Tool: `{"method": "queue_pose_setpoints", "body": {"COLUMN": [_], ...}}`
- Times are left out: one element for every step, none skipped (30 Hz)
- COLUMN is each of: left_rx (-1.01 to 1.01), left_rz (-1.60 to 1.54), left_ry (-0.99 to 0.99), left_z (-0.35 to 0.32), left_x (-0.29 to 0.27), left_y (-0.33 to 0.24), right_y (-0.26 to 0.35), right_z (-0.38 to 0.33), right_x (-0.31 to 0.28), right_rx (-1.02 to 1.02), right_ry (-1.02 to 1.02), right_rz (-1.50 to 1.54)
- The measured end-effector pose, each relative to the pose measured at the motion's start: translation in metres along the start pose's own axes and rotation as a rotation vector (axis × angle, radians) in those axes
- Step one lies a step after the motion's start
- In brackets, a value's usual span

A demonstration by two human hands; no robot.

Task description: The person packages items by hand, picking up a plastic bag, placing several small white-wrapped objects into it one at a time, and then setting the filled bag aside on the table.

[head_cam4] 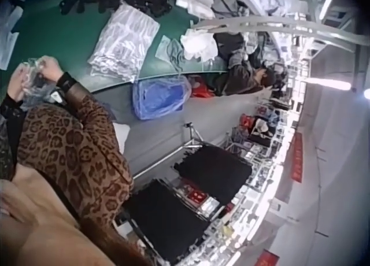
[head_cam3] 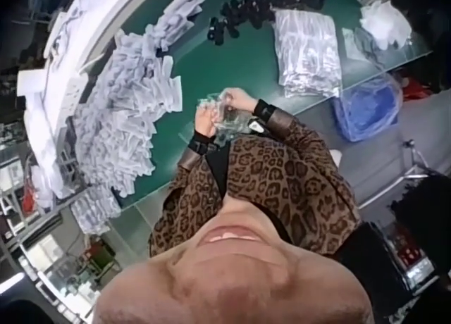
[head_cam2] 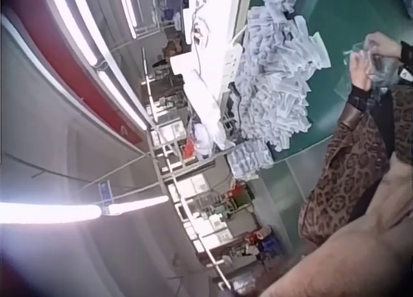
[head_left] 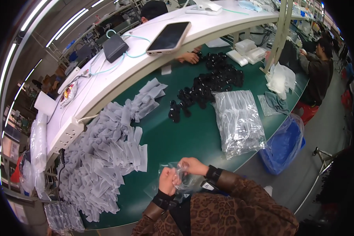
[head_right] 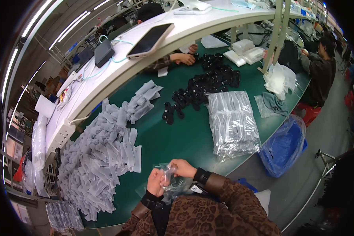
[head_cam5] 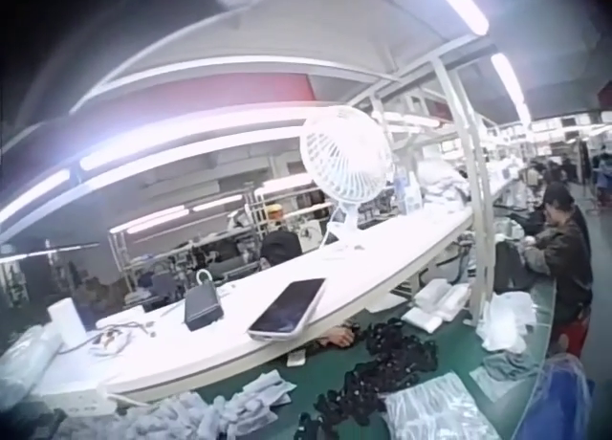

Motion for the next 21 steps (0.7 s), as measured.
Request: {"method": "queue_pose_setpoints", "body": {"left_rx": [-0.082, -0.099, -0.076, -0.043, -0.012, -0.064, -0.127, 0.051, 0.216, 0.353, 0.49, 0.507, 0.523, 0.498, 0.261, 0.045, 0.054, 0.012, -0.027, -0.063, -0.056], "left_rz": [-0.053, -0.054, 0.022, 0.091, 0.159, 0.4, 0.638, 1.048, 1.46, 1.484, 1.515, 1.545, 1.58, 1.576, 0.785, -0.014, -0.024, -0.058, -0.089, -0.118, -0.126], "left_ry": [0.045, 0.039, 0.053, 0.057, 0.055, -0.016, -0.087, -0.084, -0.067, -0.061, -0.048, -0.144, -0.246, -0.277, -0.312, -0.309, -0.329, -0.246, -0.16, -0.07, -0.082], "left_z": [0.0, -0.002, -0.002, -0.006, -0.008, -0.011, -0.008, -0.007, -0.004, 0.007, 0.013, 0.018, 0.018, 0.018, 0.02, 0.021, 0.022, 0.025, 0.029, 0.031, 0.029], "left_x": [0.01, 0.012, 0.008, 0.003, 0.001, 0.008, 0.016, 0.006, -0.012, -0.037, -0.053, -0.059, -0.063, -0.065, -0.066, -0.064, -0.066, -0.066, -0.065, -0.062, -0.054], "left_y": [0.003, 0.003, -0.002, -0.008, -0.011, -0.009, -0.009, -0.013, -0.006, 0.011, 0.021, 0.016, 0.006, 0.001, -0.004, 0.004, 0.004, 0.006, 0.007, 0.009, 0.012], "right_y": [-0.018, -0.036, -0.047, -0.048, -0.048, -0.047, -0.046, -0.021, 0.009, 0.015, 0.016, 0.008, -0.001, -0.008, -0.012, -0.018, -0.02, -0.017, -0.01, -0.003, 0.008], "right_z": [0.007, 0.018, 0.02, 0.019, 0.024, 0.023, 0.026, 0.018, 0.006, 0.002, -0.003, -0.002, 0.0, -0.001, 0.002, 0.002, 0.003, 0.004, 0.007, 0.007, 0.002], "right_x": [-0.002, -0.014, -0.023, -0.03, -0.044, -0.047, -0.052, -0.047, -0.042, -0.036, -0.031, -0.034, -0.037, -0.04, -0.039, -0.043, -0.047, -0.045, -0.038, -0.029, -0.017], "right_rx": [0.01, -0.187, -0.379, -0.322, -0.26, -0.323, -0.38, -0.319, -0.263, -0.334, -0.41, -0.388, -0.33, -0.278, -0.276, -0.208, -0.143, -0.079, -0.086, -0.143, -0.184], "right_ry": [-0.007, -0.222, -0.433, -0.511, -0.584, -0.574, -0.561, -0.481, -0.394, -0.302, -0.215, -0.184, -0.316, -0.45, -0.42, -0.469, -0.522, -0.576, -0.556, -0.432, -0.309], "right_rz": [0.01, -0.062, -0.139, -0.14, -0.143, -0.051, 0.044, -0.072, -0.189, -0.243, -0.285, -0.279, -0.484, -0.695, -0.694, -0.678, -0.664, -0.65, -0.654, -0.424, -0.193]}}
Point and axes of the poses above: each hand's wrist, its own z-axis towards the middle knuckle, its own x-axis out of the palm, y = z × x, the point moved 4 cm from there along z, towards the middle knuckle, and after that the axes turned 4 degrees about z, right-handed, at the moved point
